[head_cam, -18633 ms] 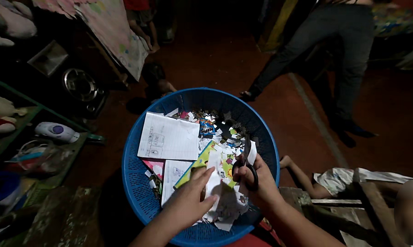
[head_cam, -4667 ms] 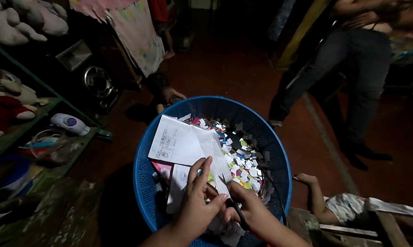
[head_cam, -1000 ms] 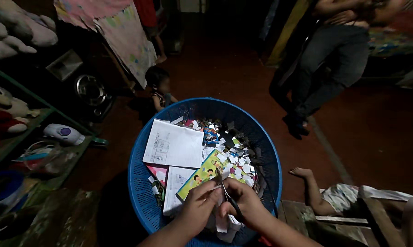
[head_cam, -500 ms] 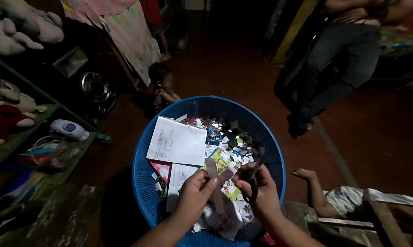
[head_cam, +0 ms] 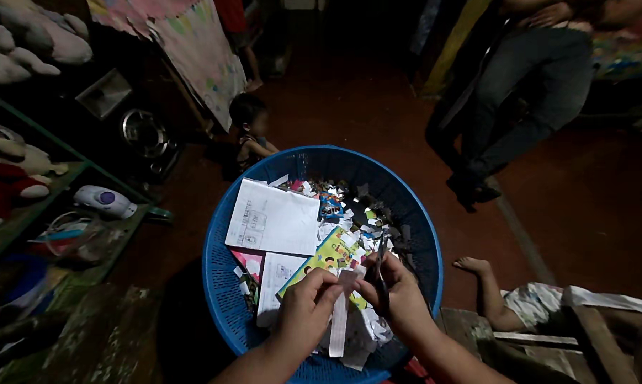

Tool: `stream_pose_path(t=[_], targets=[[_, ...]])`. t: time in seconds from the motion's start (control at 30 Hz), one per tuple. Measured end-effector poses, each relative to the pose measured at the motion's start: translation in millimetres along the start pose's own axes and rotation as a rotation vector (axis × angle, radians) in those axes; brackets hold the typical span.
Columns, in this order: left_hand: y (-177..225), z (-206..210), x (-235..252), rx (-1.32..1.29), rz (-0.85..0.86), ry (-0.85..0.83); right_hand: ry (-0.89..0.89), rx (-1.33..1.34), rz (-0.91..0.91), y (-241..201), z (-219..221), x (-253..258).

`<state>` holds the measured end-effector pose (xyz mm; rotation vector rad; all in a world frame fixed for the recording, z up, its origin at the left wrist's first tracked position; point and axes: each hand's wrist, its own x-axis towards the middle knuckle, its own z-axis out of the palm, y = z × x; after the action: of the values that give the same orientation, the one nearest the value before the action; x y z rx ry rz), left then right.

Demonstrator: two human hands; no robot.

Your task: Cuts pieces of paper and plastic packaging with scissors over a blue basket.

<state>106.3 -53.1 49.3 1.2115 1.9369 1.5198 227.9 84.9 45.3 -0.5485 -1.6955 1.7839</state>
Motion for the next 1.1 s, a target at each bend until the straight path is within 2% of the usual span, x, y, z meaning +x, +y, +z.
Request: stream_pose_path(t=[0.17, 0.37, 0.5, 0.63, 0.83, 1.1], targets=[[0, 0, 0, 0.035, -0.031, -0.080, -0.024, 0.013, 0.013, 1, -1, 1], [5, -1, 2, 0.028, -0.108, -0.055, -0.047, 0.022, 0.022, 0, -1, 0], [8, -1, 2, -0.030, -0.147, -0.052, -0.069, 0.117, -0.058, 3, -2, 0], [10, -1, 3, -0.022, -0.165, -0.066, -0.043, 0.018, -0.116, 4, -1, -2], [10, -1, 2, 0.034, -0.185, -0.179, 0.031, -0.035, -0.063, 1, 2, -2], [7, -1, 1, 0.065, -0.168, -0.142, -0.026, 0.026, 0.004, -1, 2, -3]])
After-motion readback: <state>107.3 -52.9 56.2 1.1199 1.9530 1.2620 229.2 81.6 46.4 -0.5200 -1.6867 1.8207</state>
